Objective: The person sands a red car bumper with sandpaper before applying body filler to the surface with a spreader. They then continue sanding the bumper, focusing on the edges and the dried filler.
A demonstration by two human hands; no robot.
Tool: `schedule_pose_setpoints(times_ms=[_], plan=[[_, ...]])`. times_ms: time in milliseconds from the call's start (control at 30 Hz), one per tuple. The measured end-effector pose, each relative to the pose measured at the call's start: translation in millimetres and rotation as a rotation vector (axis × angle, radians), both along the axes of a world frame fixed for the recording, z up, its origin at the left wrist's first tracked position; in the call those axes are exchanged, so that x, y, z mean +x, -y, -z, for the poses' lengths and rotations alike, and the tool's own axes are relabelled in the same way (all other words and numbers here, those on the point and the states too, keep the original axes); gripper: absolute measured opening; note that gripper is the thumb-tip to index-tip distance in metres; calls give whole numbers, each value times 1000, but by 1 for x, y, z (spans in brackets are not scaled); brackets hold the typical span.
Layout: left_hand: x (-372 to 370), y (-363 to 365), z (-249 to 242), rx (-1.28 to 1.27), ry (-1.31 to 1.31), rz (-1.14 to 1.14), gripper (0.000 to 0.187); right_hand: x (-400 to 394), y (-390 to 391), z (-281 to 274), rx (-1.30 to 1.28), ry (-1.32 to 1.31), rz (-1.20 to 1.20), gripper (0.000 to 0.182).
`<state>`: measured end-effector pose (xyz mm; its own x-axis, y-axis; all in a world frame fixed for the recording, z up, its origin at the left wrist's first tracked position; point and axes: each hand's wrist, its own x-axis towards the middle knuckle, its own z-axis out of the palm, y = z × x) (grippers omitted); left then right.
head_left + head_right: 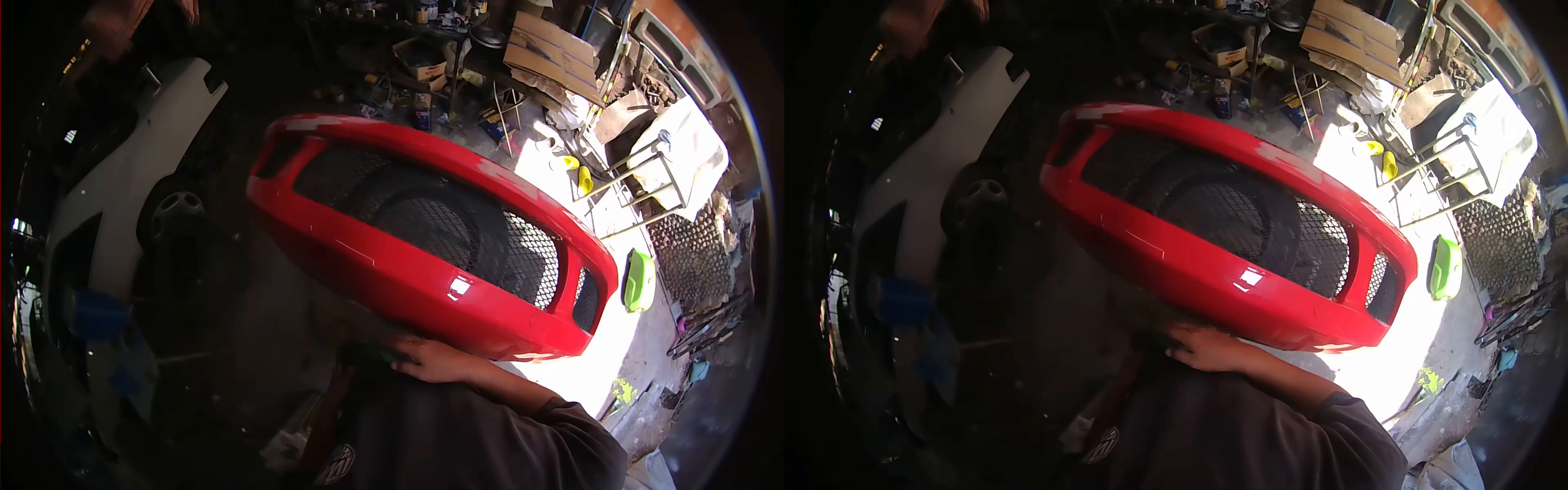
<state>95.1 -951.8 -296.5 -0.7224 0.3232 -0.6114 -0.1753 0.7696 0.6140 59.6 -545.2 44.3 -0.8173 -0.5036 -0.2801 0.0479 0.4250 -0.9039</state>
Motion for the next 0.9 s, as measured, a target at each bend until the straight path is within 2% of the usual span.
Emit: schedule_pose_setpoints(times_ms=[100, 267, 400, 467, 567, 600, 700, 733, 833, 900], plan=[[-23, -1, -50, -93, 218, -281, 48, -21, 15, -6, -9, -27, -57, 59], [-35, 42, -36, 3, 190, -437, 46, -65, 61, 13, -28, 40, -83, 59], [-67, 89, -13, 116, 42, -557, 45, -115, 120, 43, 19, 54, -128, 56], [-101, 141, 0, 121, -111, -510, 44, -183, 196, 16, -26, 60, -101, 53], [-128, 216, -11, -31, -328, -252, 46, -237, 271, 2, 31, -1, -136, 49], [-166, 229, -50, 130, 329, -510, 40, -255, 293, 5, 56, -13, -168, 50], [-213, 274, -95, 190, 160, -218, 37, -308, 353, -8, 117, -6, -193, 54], [-211, 296, -76, 111, -393, 60, 37, -323, 371, -14, 107, -56, -169, 54], [-277, 301, -161, 298, 23, -595, 37, -355, 409, -2, 149, -227, -183, 56], [-314, 313, -186, 495, 90, -769, 39, -375, 434, -1, 182, -284, -203, 56]])
